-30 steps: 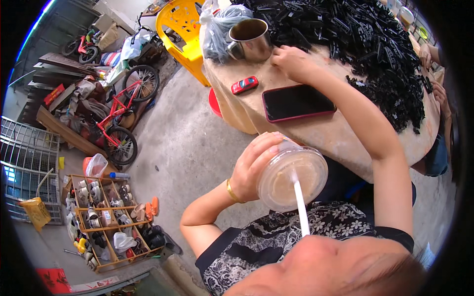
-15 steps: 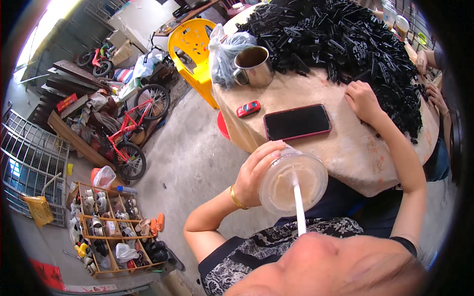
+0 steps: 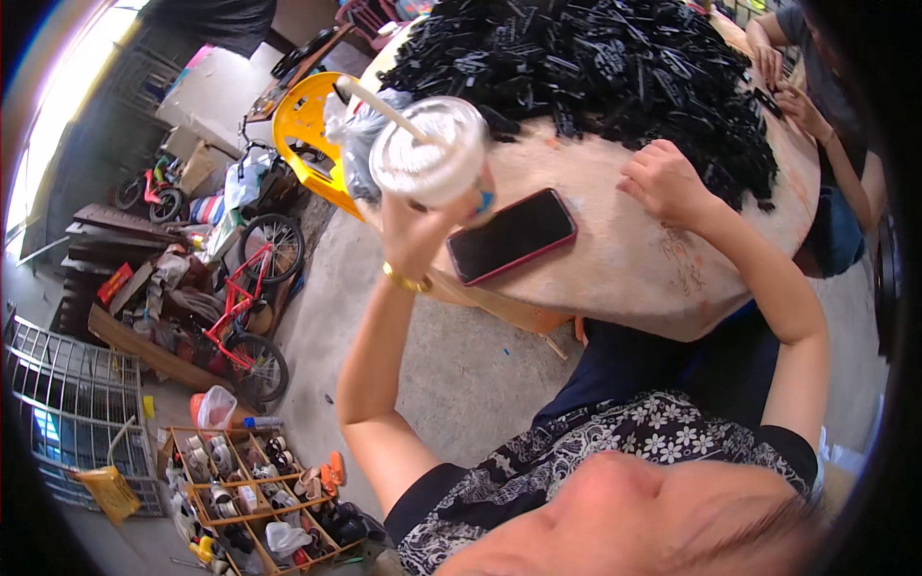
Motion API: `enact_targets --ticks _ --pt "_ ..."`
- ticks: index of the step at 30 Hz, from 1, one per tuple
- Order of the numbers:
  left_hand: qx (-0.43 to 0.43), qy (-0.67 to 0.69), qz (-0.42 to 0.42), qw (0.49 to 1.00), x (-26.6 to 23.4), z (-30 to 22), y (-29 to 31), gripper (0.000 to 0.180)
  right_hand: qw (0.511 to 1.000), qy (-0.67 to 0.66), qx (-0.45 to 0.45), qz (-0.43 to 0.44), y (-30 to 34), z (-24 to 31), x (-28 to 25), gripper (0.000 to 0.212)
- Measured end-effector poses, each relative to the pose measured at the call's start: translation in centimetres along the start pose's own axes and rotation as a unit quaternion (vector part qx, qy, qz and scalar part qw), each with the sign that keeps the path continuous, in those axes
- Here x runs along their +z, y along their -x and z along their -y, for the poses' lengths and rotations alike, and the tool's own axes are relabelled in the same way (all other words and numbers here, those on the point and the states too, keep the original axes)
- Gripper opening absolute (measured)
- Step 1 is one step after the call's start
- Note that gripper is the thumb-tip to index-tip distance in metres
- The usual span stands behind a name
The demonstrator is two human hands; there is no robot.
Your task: Assembling black plastic hair clips while seated at a table.
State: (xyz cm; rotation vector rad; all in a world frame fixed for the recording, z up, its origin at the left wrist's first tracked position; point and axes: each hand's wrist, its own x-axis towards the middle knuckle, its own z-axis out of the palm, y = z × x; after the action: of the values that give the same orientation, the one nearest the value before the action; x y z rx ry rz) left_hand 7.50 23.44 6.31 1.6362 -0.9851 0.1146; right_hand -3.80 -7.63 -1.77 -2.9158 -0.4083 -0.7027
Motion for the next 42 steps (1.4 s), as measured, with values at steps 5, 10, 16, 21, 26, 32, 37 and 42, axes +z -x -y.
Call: enact_targets --ticks 5,10,16,21,26,32,37,42 --pt "-0.061 0.098 -0.012 0.993 -0.6 6.9 -2.9 0.048 1.000 -0.009 -0.006 0.020 1.8 0.7 -1.3 0.037" --pt "-0.096 0.111 -0.013 0.989 0.3 8.2 -1.8 0.054 1.000 -0.010 -0.025 0.004 3.6 0.5 -2.1 0.040" --pt "-0.115 -0.012 -0.050 0.992 -1.0 9.4 -0.1 0.055 0.999 0.000 -0.028 -0.023 4.8 -0.6 -1.5 0.021" --pt "-0.153 -0.176 -0.181 0.956 2.0 6.9 3.0 0.068 0.996 0.019 -0.042 -0.074 6.5 -1.6 -1.8 0.014" --pt "0.063 -0.342 -0.088 0.934 9.8 -1.8 1.6 0.051 0.996 -0.001 -0.039 -0.076 6.7 -1.5 -1.4 0.011" --pt "0.057 -0.413 -0.064 0.906 13.7 6.3 -11.6 0.064 0.992 0.021 -0.050 -0.116 6.6 -1.5 -1.2 0.011" --pt "-0.346 -0.426 -0.278 0.788 12.8 13.0 -18.9 0.081 0.992 0.039 -0.047 -0.108 7.1 -1.6 -1.5 0.012" --pt "-0.413 -0.425 -0.292 0.750 12.9 14.2 -19.5 0.077 0.998 0.022 -0.038 -0.050 7.1 -1.5 -1.8 0.015"
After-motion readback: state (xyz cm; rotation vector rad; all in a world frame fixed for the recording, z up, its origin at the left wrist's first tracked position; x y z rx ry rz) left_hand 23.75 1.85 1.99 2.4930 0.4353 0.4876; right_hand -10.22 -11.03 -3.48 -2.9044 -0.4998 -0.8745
